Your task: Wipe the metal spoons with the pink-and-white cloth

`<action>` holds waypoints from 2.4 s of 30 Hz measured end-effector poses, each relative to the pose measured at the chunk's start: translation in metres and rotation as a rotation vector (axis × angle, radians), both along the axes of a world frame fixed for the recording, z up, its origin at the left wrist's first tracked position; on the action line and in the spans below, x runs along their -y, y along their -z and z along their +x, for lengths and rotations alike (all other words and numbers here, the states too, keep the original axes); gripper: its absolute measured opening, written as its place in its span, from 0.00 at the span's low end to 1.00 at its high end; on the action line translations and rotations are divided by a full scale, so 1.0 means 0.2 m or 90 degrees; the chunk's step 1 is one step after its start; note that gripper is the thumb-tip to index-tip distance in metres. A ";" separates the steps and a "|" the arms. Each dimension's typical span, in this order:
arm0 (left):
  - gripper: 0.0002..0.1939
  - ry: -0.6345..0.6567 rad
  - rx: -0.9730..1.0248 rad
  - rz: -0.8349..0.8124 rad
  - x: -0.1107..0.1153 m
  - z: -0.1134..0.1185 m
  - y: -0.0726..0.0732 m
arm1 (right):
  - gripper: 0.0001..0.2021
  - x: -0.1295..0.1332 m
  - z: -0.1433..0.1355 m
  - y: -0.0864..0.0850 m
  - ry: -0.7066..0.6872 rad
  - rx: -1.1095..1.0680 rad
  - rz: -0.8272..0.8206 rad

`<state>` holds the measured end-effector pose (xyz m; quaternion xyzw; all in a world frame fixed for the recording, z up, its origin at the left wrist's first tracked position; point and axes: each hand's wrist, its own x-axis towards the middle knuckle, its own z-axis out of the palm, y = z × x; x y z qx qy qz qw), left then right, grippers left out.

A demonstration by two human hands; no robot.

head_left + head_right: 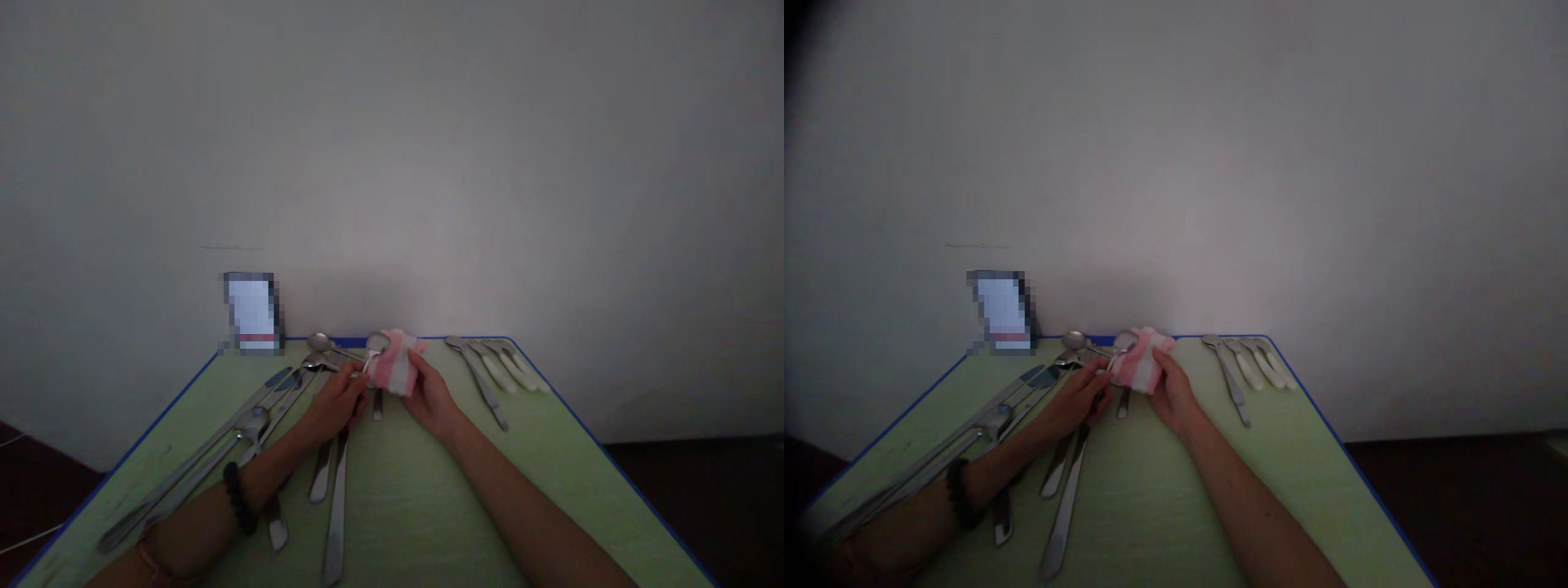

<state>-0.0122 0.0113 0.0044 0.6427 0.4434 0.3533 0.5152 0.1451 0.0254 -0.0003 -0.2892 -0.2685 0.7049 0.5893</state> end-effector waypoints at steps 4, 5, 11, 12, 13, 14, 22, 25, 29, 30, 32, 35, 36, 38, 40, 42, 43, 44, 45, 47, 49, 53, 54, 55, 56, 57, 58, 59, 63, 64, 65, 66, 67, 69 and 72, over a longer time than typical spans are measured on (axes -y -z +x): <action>0.16 0.014 -0.024 0.006 0.00 0.01 0.01 | 0.13 -0.01 0.00 0.01 0.006 0.002 0.006; 0.16 0.006 -0.028 0.014 0.00 0.01 0.01 | 0.13 -0.01 0.00 0.02 0.011 -0.003 0.011; 0.14 -0.006 0.004 0.034 -0.01 0.01 0.02 | 0.12 -0.04 0.01 0.04 0.083 -0.052 -0.005; 0.13 0.001 0.014 0.024 -0.01 0.01 0.02 | 0.12 -0.04 0.01 0.04 0.084 -0.059 -0.012; 0.14 0.005 0.020 0.014 -0.01 0.01 0.02 | 0.12 -0.05 0.01 0.04 0.082 -0.062 -0.021; 0.14 0.005 0.023 0.003 -0.01 0.01 0.02 | 0.12 -0.05 0.01 0.04 0.080 -0.065 -0.028; 0.13 -0.027 0.057 0.003 -0.02 0.01 0.03 | 0.13 -0.06 0.01 0.05 0.084 -0.089 -0.044; 0.14 -0.038 0.051 0.012 -0.02 0.01 0.03 | 0.14 -0.06 0.02 0.05 0.060 -0.095 -0.023; 0.16 -0.061 0.029 0.039 -0.02 0.00 0.02 | 0.14 -0.06 0.03 0.06 0.031 -0.121 0.000; 0.16 -0.067 0.013 0.053 -0.02 0.00 0.01 | 0.14 -0.06 0.03 0.06 0.026 -0.134 0.003; 0.16 -0.073 -0.032 0.089 -0.03 -0.01 0.01 | 0.14 -0.06 0.03 0.06 0.023 -0.157 0.001; 0.14 -0.070 -0.074 0.138 -0.03 -0.01 0.01 | 0.13 -0.06 0.03 0.06 0.034 -0.163 -0.008; 0.13 -0.066 -0.074 0.142 -0.03 -0.01 0.01 | 0.13 -0.05 0.03 0.06 0.034 -0.159 -0.009; 0.13 -0.050 -0.069 0.131 -0.03 -0.01 0.02 | 0.13 -0.05 0.02 0.05 0.033 -0.146 -0.019; 0.13 -0.033 -0.074 0.112 -0.03 -0.01 0.02 | 0.12 -0.04 0.02 0.03 0.033 -0.139 -0.030; 0.15 -0.017 -0.100 0.107 -0.03 -0.01 0.02 | 0.13 -0.02 0.02 0.00 0.037 -0.144 -0.021; 0.15 -0.010 -0.121 0.113 -0.03 -0.01 0.02 | 0.14 -0.01 0.02 -0.01 0.035 -0.150 -0.010; 0.16 -0.005 -0.141 0.122 -0.03 -0.01 0.01 | 0.16 0.00 0.03 -0.02 0.030 -0.157 0.000; 0.17 0.001 -0.160 0.130 -0.03 -0.01 0.00 | 0.17 0.01 0.03 -0.04 0.025 -0.163 0.003; 0.19 0.010 -0.186 0.142 -0.03 -0.01 -0.01 | 0.20 0.02 0.03 -0.06 0.014 -0.172 -0.009; 0.20 0.013 -0.197 0.145 -0.03 -0.01 -0.01 | 0.20 0.02 0.04 -0.06 0.010 -0.174 -0.021; 0.20 -0.007 -0.214 0.141 -0.01 0.00 -0.01 | 0.15 0.00 0.02 -0.03 0.048 -0.148 -0.016; 0.19 -0.018 -0.229 0.153 -0.02 0.00 -0.02 | 0.14 -0.01 0.01 -0.02 0.071 -0.136 -0.026; 0.18 -0.031 -0.254 0.177 -0.02 -0.01 -0.03 | 0.12 -0.02 0.01 -0.01 0.098 -0.125 -0.038; 0.17 -0.048 -0.288 0.212 -0.03 -0.03 -0.05 | 0.11 -0.03 0.00 0.00 0.125 -0.118 -0.050; 0.16 -0.058 -0.331 0.259 -0.05 -0.05 -0.08 | 0.11 -0.04 0.00 0.01 0.152 -0.116 -0.060; 0.15 -0.079 -0.385 0.304 -0.07 -0.07 -0.11 | 0.10 -0.04 0.00 0.01 0.174 -0.118 -0.064; 0.16 -0.094 -0.442 0.331 -0.09 -0.10 -0.14 | 0.10 -0.05 0.00 0.02 0.187 -0.122 -0.061; 0.17 -0.024 -0.624 0.341 -0.16 -0.23 -0.25 | 0.10 -0.04 -0.01 0.00 0.196 -0.126 -0.062; 0.18 0.006 -0.661 0.317 -0.16 -0.26 -0.27 | 0.10 -0.04 -0.01 0.00 0.198 -0.124 -0.066; 0.18 0.031 -0.697 0.288 -0.16 -0.29 -0.28 | 0.10 -0.04 -0.01 -0.01 0.203 -0.120 -0.071; 0.19 0.055 -0.734 0.255 -0.15 -0.30 -0.29 | 0.10 -0.04 -0.01 -0.02 0.207 -0.117 -0.076; 0.20 0.075 -0.768 0.223 -0.15 -0.32 -0.29 | 0.10 -0.04 -0.02 -0.02 0.210 -0.114 -0.079; 0.20 0.089 -0.828 0.190 -0.13 -0.34 -0.29 | 0.10 -0.04 -0.02 -0.02 0.213 -0.111 -0.084; 0.18 0.024 -0.854 0.232 -0.13 -0.33 -0.27 | 0.09 -0.04 -0.01 -0.01 0.205 -0.122 -0.078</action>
